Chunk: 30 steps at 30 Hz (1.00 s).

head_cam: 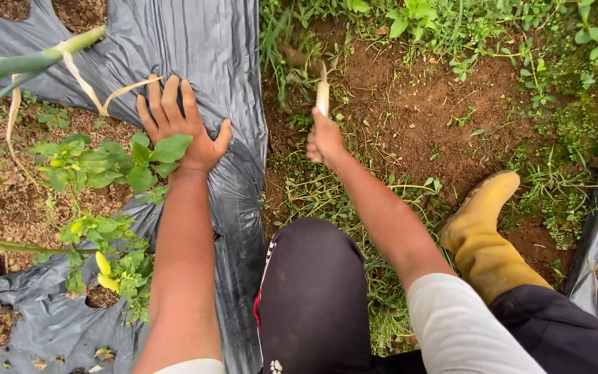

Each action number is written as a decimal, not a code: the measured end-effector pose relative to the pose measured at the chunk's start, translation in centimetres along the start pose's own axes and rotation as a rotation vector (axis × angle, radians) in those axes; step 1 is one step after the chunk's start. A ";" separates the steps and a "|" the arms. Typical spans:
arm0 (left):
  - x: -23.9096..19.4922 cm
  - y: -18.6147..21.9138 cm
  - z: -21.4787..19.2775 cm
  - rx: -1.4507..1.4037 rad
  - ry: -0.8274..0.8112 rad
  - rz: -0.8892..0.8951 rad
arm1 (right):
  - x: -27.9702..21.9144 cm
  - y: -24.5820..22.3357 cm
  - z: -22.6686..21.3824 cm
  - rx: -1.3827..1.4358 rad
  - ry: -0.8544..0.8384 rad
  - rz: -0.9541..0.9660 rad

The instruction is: Using a hand hoe to remove weeds from a soil bed between rows of plastic mulch.

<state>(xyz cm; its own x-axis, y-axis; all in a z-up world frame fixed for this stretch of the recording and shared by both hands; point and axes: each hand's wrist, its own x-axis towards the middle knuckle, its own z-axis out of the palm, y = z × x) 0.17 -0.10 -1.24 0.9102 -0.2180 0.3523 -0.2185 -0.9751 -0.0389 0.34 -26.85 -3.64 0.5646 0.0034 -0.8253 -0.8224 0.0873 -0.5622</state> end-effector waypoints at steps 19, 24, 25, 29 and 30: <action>0.8 0.2 -0.6 0.028 -0.022 0.000 | -0.7 0.3 1.5 0.017 -0.012 -0.138; 0.2 0.0 0.2 0.036 0.028 -0.013 | 0.5 0.3 -1.1 -0.177 0.238 -0.251; 0.2 0.0 0.2 0.038 0.025 -0.014 | 1.5 -1.2 -0.9 -0.178 0.235 -0.248; 0.6 0.0 -0.7 0.019 -0.007 -0.002 | 4.8 -6.8 1.8 0.038 0.246 -0.160; 0.8 0.2 -1.1 -0.026 -0.044 -0.023 | 5.2 -8.0 2.6 0.055 0.219 -0.030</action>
<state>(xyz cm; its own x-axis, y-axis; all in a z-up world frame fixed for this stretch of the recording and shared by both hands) 0.48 -0.45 0.07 0.9295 -0.1976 0.3114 -0.2058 -0.9786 -0.0066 10.07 -24.97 -3.29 0.5549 -0.2157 -0.8035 -0.7973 0.1381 -0.5876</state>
